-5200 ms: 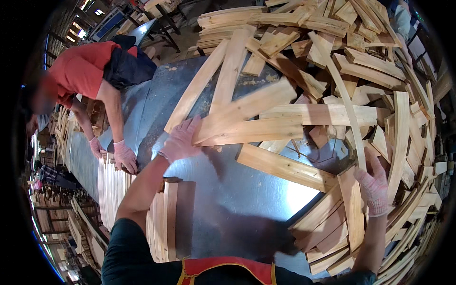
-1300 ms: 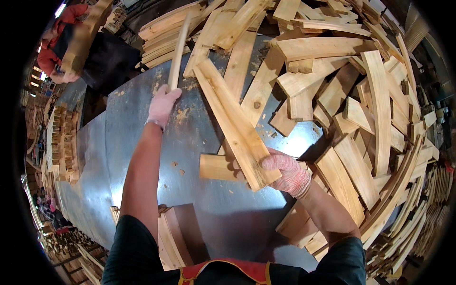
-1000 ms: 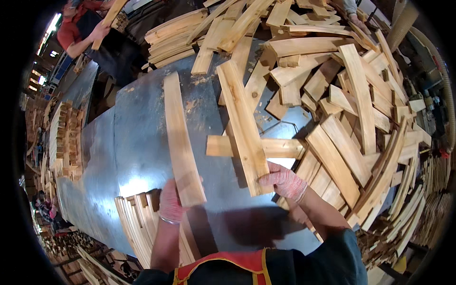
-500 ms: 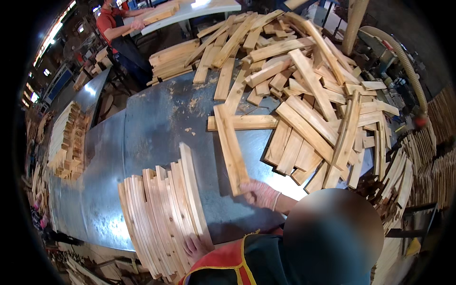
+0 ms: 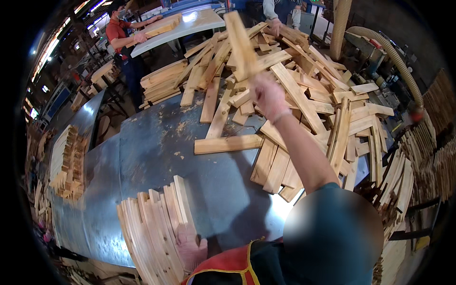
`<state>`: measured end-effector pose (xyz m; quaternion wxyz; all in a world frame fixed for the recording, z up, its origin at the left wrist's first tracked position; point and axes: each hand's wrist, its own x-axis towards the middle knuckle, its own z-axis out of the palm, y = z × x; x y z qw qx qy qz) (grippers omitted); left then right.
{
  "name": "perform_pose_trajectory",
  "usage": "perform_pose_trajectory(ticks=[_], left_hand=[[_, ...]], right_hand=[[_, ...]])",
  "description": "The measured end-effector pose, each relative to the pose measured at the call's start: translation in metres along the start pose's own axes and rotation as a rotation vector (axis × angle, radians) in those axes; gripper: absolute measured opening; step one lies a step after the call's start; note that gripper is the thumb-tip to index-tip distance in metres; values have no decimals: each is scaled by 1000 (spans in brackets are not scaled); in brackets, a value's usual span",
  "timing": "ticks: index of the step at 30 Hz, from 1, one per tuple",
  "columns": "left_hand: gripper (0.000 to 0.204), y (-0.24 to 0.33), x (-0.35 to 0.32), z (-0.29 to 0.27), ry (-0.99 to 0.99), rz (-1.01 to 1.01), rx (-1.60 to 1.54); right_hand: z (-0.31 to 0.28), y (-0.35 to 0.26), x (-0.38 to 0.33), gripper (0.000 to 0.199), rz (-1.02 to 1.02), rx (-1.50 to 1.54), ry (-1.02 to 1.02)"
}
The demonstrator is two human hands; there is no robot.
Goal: The person picks up wooden planks from a large pile on a metal table and stacks them into neat bundles. The person repeatedly gathers planks, aligns them, and places them into organized stacks, occasionally moving completed stacks to the side.
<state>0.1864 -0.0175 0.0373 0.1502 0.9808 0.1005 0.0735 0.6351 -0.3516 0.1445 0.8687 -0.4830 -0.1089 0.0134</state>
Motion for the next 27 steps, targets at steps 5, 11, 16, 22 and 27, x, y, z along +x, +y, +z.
perform_pose_trajectory(ticks=[5,11,16,22,27], left_hand=[[78,46,88,63,-104,179,-130],[74,128,275,104,-43,410,-172],[67,197,470,166,199,445,-164],[97,312,614,195,-33,324,166],[119,340,664,215,-103,296,258]], right_hand=[[-28,19,47,18,152,-46,237],[-134,104,62,18,390,86,299],[-138,121,110,35,421,-43,500],[-161,139,152,60,517,-279,512],[-174,148,159,41,544,-169,422]])
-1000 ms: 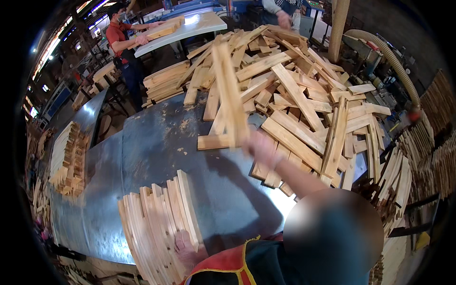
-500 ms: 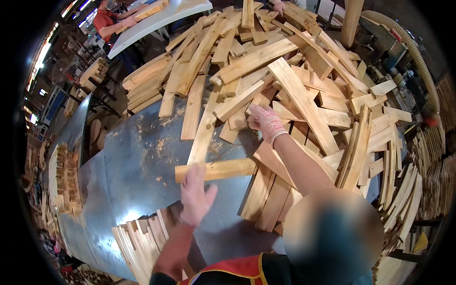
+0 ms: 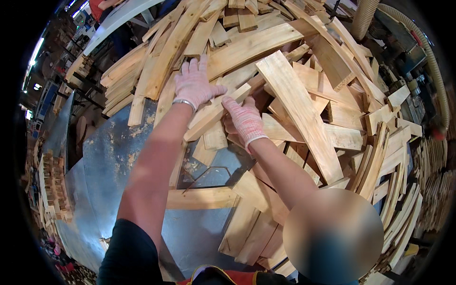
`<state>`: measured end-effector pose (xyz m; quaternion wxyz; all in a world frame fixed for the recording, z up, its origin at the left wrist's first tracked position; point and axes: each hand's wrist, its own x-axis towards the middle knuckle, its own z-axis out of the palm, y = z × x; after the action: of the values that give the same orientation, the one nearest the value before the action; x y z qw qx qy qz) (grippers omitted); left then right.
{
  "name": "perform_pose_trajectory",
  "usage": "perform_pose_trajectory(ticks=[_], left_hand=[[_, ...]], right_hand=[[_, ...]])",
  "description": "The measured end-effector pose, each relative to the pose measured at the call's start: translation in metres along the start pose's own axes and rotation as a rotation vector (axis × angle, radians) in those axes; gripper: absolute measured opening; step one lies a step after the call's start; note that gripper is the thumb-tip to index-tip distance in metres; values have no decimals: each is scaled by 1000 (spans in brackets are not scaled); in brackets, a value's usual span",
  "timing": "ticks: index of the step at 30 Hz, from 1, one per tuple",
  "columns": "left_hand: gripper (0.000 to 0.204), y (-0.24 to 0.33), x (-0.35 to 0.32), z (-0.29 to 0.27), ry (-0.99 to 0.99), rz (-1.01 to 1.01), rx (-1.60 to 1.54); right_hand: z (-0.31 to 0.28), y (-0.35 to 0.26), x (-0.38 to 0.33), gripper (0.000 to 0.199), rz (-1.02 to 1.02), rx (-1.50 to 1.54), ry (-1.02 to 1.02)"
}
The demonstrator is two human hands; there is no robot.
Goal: The person picks up wooden planks from a large pile on a metal table and stacks them into neat bundles. The person repeatedly gathers planks, aligns them, and places them into organized stacks, occasionally moving completed stacks to the side.
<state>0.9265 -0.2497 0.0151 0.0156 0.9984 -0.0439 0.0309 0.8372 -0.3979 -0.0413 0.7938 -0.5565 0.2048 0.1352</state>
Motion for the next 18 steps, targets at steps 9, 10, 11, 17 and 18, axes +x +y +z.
perform_pose_trajectory(ticks=[9,10,11,17,18], left_hand=[[63,21,-1,17,-20,154,42],[59,20,-10,11,-36,156,14],[59,12,-17,6,-86,148,30],[73,-75,-163,-53,-152,112,109],[76,-95,-197,-59,-158,112,148]], right_hand=[[-10,6,-20,25,45,-101,84],[-12,9,-28,26,55,-121,74],[-9,13,-45,22,99,-125,77],[-5,53,-182,26,250,51,-221],[-2,60,-207,27,270,9,-229]])
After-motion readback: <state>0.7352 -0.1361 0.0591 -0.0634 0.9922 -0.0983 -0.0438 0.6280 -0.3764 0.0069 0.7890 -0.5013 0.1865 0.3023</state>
